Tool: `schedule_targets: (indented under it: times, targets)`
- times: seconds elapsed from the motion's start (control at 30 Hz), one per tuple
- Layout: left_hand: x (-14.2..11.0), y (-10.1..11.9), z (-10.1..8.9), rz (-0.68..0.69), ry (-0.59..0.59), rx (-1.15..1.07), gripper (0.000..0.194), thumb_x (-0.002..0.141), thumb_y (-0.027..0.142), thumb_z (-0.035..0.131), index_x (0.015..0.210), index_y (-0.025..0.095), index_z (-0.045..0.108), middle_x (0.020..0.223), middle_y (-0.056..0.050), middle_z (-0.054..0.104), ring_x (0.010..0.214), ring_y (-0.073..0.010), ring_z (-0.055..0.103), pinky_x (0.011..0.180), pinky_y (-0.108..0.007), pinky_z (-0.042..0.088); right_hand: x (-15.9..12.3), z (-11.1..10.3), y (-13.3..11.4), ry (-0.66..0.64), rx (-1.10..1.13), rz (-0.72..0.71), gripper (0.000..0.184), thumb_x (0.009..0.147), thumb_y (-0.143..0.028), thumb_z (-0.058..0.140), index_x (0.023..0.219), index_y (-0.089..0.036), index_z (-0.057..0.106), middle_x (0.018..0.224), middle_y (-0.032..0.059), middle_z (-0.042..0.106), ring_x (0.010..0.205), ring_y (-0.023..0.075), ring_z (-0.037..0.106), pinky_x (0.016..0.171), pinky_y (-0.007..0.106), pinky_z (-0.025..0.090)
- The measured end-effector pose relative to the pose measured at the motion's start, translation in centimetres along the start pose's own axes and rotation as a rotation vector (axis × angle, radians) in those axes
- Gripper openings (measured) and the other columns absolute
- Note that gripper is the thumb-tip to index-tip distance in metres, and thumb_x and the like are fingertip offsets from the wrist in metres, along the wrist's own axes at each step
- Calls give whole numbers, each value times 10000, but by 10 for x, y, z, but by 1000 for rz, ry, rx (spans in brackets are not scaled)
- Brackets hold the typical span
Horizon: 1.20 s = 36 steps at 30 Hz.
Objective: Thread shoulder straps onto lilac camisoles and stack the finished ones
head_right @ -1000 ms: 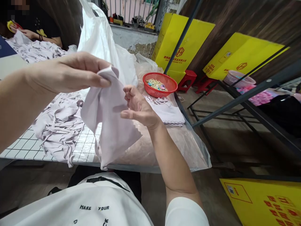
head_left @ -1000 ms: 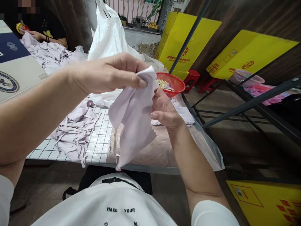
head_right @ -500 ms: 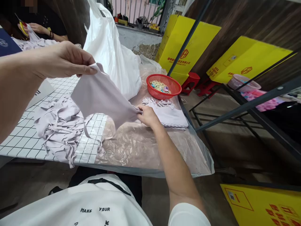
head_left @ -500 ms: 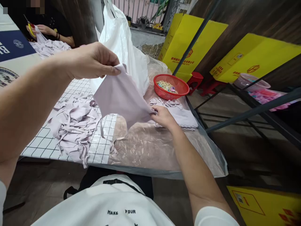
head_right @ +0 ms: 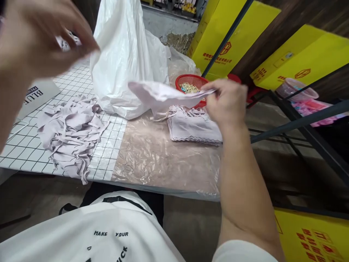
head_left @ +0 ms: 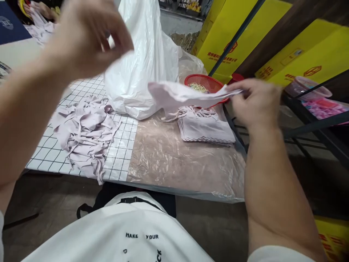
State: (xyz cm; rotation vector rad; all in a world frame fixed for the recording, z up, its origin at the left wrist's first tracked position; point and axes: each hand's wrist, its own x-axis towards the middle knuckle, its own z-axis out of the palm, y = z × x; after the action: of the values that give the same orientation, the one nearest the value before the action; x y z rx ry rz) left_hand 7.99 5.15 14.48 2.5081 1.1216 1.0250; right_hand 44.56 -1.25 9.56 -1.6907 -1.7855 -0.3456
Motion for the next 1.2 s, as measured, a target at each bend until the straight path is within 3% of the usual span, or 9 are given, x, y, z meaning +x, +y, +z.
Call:
schedule_targets:
  times: [0.07,0.2,0.37,0.47,0.57,0.7,0.93,1.07,1.2]
  targets:
    - [-34,-12,34,91,-157,-2,240,881,294,566,939,97,690,1018,-56,618,1003,-214,618,890,-471,514,-38,12,3,-133,50,-63,259,781,-95,569,927,-158,773,958,90,782,852,213,717,809,336,542]
    - [-86,-26,139,31,-407,-73,289,858,339,657,1086,160,662,1157,-126,628,1057,-279,609,954,-533,516,-80,39,2,-282,185,-78,225,828,-162,564,924,-192,765,953,57,784,875,224,726,820,340,550]
    - [-97,-5,246,-36,-337,-112,960,642,379,869,1447,116,416,1447,-228,440,1278,-383,452,1033,-562,443,-69,28,-17,-212,278,-84,184,854,-209,571,909,-197,746,891,35,771,800,197,707,788,316,541]
    - [-90,1,268,-174,-228,-98,606,756,247,754,1324,147,567,1307,-175,573,1203,-350,492,984,-529,461,-61,1,-27,-134,336,-89,150,852,-242,603,896,-194,738,849,22,755,760,178,692,748,298,543]
    - [-87,-10,255,-251,-194,-209,138,835,204,618,904,148,723,955,-109,685,974,-269,581,906,-442,485,-59,-28,-23,-15,400,-52,112,839,-266,649,874,-197,729,824,20,737,737,167,678,715,299,545]
    - [-88,-34,193,-304,-183,-621,308,801,470,674,794,163,710,795,-51,682,750,-197,609,727,-338,499,-59,-47,7,120,493,38,78,836,-302,693,857,-231,717,843,30,723,755,167,668,724,310,543]
    - [-41,-55,105,-490,-47,-611,400,666,499,820,752,140,667,707,-32,643,772,-194,628,722,-335,509,-39,30,52,-172,652,355,111,775,-262,729,791,-172,667,691,-26,625,613,110,577,633,255,509]
    - [12,-37,73,-495,13,-357,278,823,375,741,790,109,667,688,-22,602,835,-181,607,819,-411,511,7,56,62,-6,649,515,16,847,-161,634,836,-150,640,727,2,632,571,82,528,573,222,456]
    - [34,4,28,-400,91,-406,179,863,312,678,964,164,688,977,-1,618,1176,-257,552,896,-414,464,34,25,67,274,583,319,104,912,-194,562,937,-147,652,929,82,680,661,89,577,612,233,453]
